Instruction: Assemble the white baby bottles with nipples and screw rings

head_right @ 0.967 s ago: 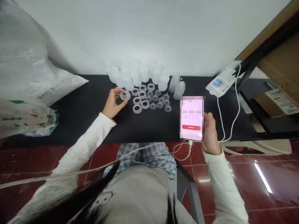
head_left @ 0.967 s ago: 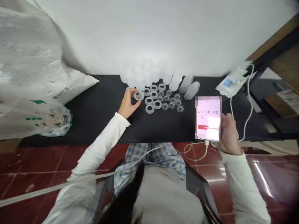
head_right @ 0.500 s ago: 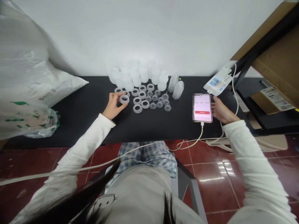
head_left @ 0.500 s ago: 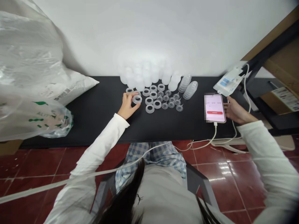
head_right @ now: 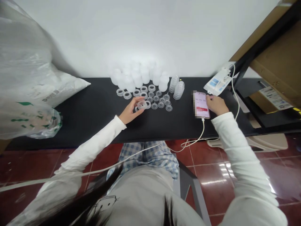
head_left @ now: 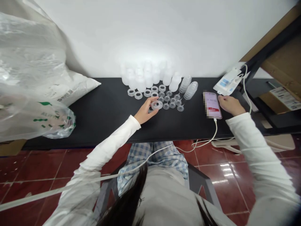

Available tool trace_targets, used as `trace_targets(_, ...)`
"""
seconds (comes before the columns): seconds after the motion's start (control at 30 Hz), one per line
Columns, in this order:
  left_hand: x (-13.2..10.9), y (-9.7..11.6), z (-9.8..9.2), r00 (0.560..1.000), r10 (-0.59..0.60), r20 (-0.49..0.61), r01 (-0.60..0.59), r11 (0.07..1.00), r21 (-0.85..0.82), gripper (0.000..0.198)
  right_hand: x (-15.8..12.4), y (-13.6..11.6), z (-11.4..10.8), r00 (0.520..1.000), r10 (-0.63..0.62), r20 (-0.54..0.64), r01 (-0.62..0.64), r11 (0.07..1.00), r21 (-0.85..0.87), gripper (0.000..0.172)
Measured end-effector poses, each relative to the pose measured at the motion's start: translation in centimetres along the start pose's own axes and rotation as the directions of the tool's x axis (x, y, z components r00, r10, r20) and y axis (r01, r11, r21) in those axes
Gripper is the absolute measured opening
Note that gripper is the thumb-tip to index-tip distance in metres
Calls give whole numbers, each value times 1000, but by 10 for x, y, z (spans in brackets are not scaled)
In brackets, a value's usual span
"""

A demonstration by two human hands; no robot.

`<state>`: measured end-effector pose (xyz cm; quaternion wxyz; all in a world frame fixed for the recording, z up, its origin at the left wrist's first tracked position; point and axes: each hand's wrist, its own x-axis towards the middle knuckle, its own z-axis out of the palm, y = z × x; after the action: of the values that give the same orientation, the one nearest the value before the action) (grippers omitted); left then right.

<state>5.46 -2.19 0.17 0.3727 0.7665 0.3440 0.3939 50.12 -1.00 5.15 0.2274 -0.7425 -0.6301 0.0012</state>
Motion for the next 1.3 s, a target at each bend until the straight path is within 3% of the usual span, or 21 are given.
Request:
trace_targets(0.03,3,-1,3,1000,-4,-5,4,999,-32,62,-8,-9,3,999,21,-29,-22,999,-46,20)
trace_targets(0.07,5,-2,5,1000,-13,-17,12,998,-67,62,-18,-22,7,999,7,-32,-10,995,-102,25)
trace_targets(0.1,8,-3,7,999,-28,-31,24,994,-107,60,-30,-36,13,999,-51,17,52,994,-97,27)
trace_targets(0.2,15,-3,13,994,-96,-56,79,964,-254,54,-65,-84,39,956,-239,168,228,970,78,28)
trace_targets(0.23,17,-2,16,992,-117,-54,95,948,-303,53,-74,-98,49,951,-266,158,256,963,79,33)
trace_targets(0.3,18,2,22,989,-144,-37,119,915,-385,52,-88,-121,67,960,-250,126,255,967,-26,41)
trace_targets(0.37,19,6,30,987,-159,-12,138,886,-442,50,-94,-135,81,982,-167,86,175,980,-97,40)
trace_targets(0.47,18,10,39,985,-170,20,159,871,-465,49,-93,-140,91,987,-151,48,153,988,-31,28)
trace_targets(0.57,19,4,42,987,-158,20,153,902,-403,52,-90,-138,93,973,-220,-65,228,954,193,18)
trace_targets(0.7,22,-9,34,988,-151,-21,136,935,-327,57,-88,-150,87,909,-297,-293,403,805,435,22)
trace_targets(0.83,24,-14,22,986,-150,-69,116,929,-351,61,-77,-183,82,834,-346,-431,519,758,396,30)
trace_targets(0.93,28,-10,16,977,-170,-126,97,889,-447,62,-61,-207,87,794,-414,-445,591,698,404,36)
trace_targets(1.07,39,-5,12,936,-238,-260,39,803,-594,57,-39,-228,103,785,-504,-360,619,621,480,42)
trace_targets(1.2,47,-7,9,878,-293,-379,-21,766,-642,57,-29,-234,110,727,-560,-398,685,548,481,27)
trace_targets(1.3,45,-6,7,861,-312,-402,-25,764,-645,51,-31,-235,107,702,-595,-392,711,548,440,20)
